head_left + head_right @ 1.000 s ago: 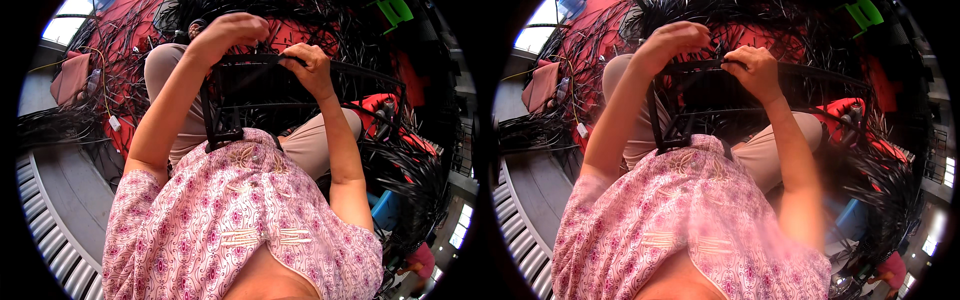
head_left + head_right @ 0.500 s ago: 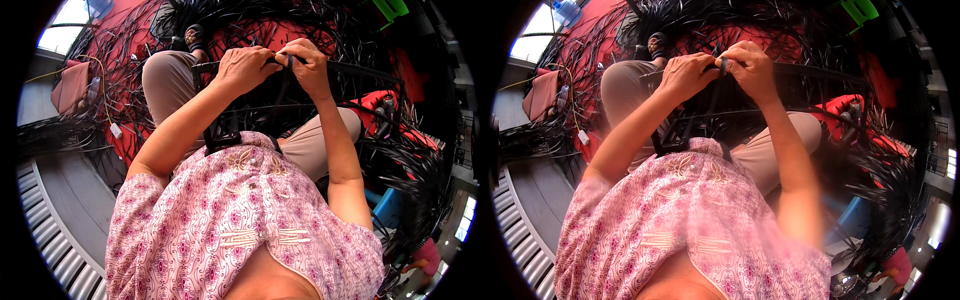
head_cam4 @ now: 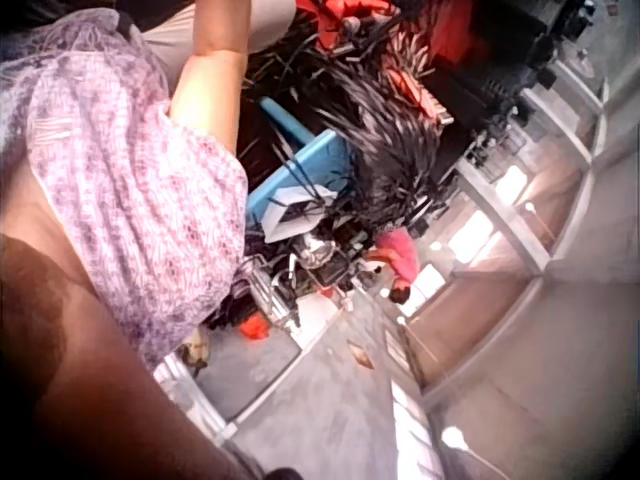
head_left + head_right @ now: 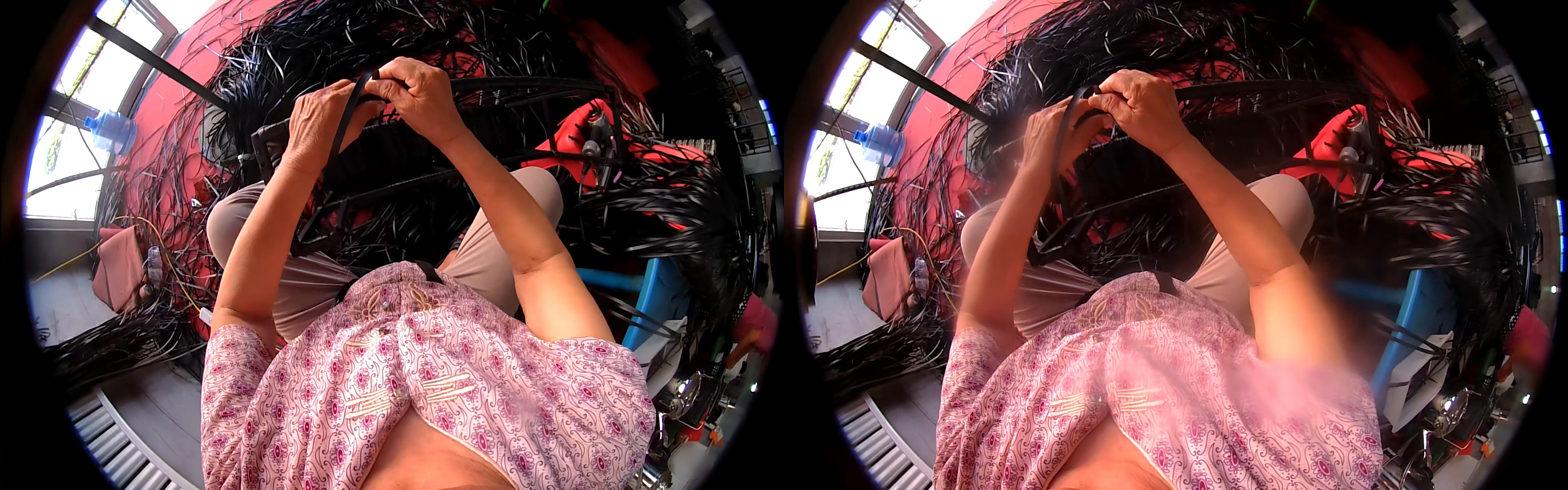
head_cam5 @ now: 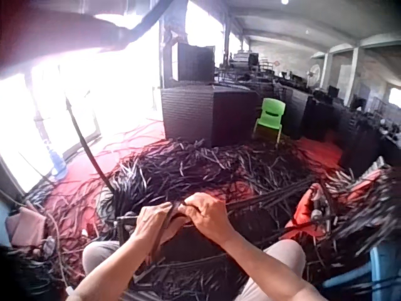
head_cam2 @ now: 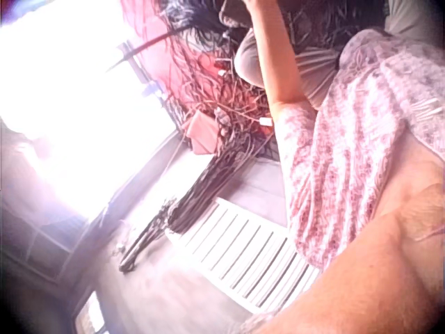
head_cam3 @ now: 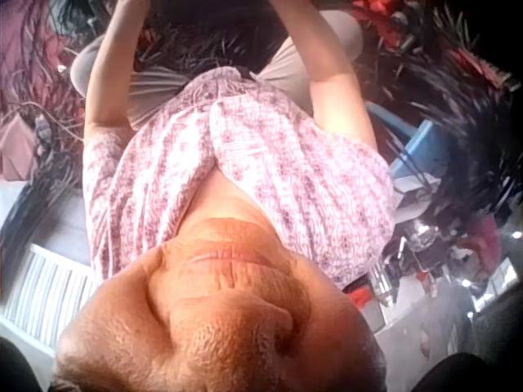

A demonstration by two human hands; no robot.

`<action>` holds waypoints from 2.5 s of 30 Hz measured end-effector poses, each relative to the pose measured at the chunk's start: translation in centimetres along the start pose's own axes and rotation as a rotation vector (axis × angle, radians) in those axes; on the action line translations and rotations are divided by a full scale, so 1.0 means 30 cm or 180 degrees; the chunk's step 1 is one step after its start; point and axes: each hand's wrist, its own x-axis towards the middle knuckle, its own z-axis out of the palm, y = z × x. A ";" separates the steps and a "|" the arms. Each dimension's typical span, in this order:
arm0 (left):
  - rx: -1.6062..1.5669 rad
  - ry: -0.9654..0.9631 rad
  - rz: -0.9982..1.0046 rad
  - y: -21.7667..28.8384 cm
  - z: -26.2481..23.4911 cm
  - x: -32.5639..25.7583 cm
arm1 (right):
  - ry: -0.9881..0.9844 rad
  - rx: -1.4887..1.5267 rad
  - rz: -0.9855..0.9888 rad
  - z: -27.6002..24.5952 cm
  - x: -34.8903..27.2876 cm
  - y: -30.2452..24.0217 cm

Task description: The person weaves black plastic strips through a metal furniture frame. They secure the strips using a pneumatic nail gun and trim excess material with scissors.

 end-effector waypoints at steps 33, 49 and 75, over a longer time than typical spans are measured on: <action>-0.0661 0.0075 0.0228 0.069 0.076 -0.366 | 0.0520 0.3148 0.0152 -0.846 -0.571 -0.818; -0.0944 -0.0184 -0.0079 0.068 0.071 -0.356 | 0.3833 0.0206 0.4928 -0.833 -2.021 -0.266; -0.0830 -0.0036 0.0076 0.027 0.105 -0.366 | 0.4910 -0.0020 0.3008 -0.895 -1.404 -0.280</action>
